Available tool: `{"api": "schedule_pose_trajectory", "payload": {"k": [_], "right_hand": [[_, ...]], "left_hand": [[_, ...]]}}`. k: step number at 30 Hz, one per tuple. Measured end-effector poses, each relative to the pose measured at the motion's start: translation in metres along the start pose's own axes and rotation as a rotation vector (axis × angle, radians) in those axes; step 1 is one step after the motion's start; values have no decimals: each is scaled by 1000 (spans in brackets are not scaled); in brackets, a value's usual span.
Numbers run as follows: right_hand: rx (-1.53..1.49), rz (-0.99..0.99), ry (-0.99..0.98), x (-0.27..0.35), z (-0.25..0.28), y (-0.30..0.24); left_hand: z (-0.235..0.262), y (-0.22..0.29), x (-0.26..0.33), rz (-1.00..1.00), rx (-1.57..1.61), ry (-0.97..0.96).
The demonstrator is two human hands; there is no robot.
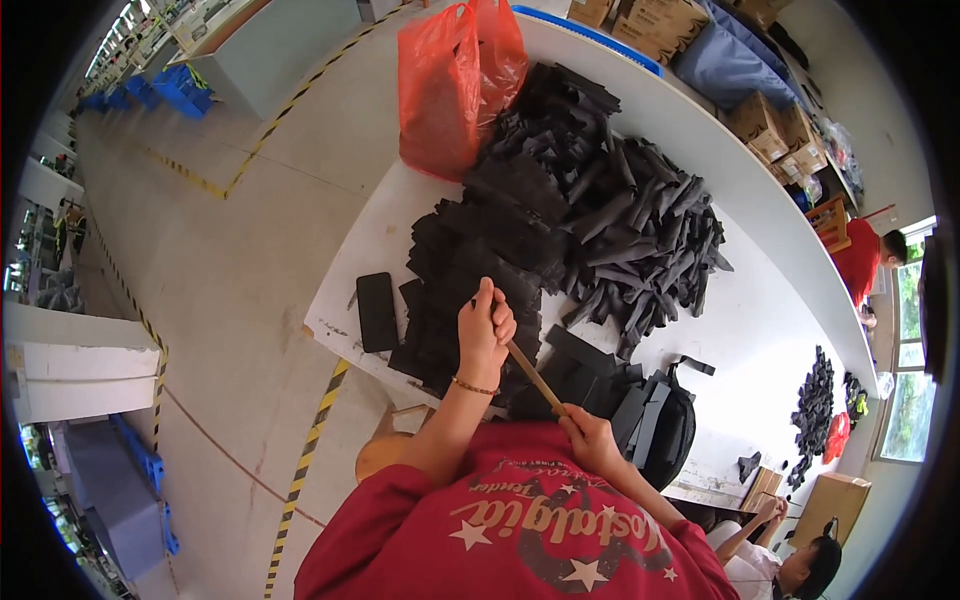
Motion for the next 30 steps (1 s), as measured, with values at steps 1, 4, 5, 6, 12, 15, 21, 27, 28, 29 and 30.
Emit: {"api": "schedule_pose_trajectory", "payload": {"k": [1, 4, 5, 6, 12, 15, 21, 27, 28, 29, 30], "right_hand": [[18, 27, -17, 2, 0, -6], [-173, -250, -380, 35, 0, 13], [-170, -245, -390, 45, 12, 19], [-98, -150, -367, 53, 26, 20], [-230, -59, 215, -18, 48, -17], [-291, 95, 396, -59, 44, -28], [-615, -26, 417, -80, 60, -40], [-804, -36, 353, -92, 49, -18], [-805, -36, 356, -94, 54, -19], [-705, -38, 326, -96, 59, -25], [-604, -44, 297, -98, 63, -27]], "left_hand": [[3, 2, -4, 6, 27, 5], [22, 51, -28, -160, 232, -23], [29, 75, -33, -238, 188, -3], [20, 76, -37, -235, 193, -5], [0, -2, -24, -77, 278, 238], [-13, -36, -9, 37, 209, 237], [-23, -9, 7, -78, 65, 203], [-52, -8, 5, -98, -257, -61], [-46, -9, 1, -97, -260, -62], [-63, -6, 2, -263, -571, -321], [-89, -9, 18, -426, -878, -583]]}}
Point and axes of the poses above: each hand's wrist, its own x-axis away from the middle knuckle, its own z-axis out of the back of the hand, y = z × x, the point moved 9 cm from there along -x, towards the middle knuckle, and after that the axes turned 6 degrees about x, right-handed, at the moved point
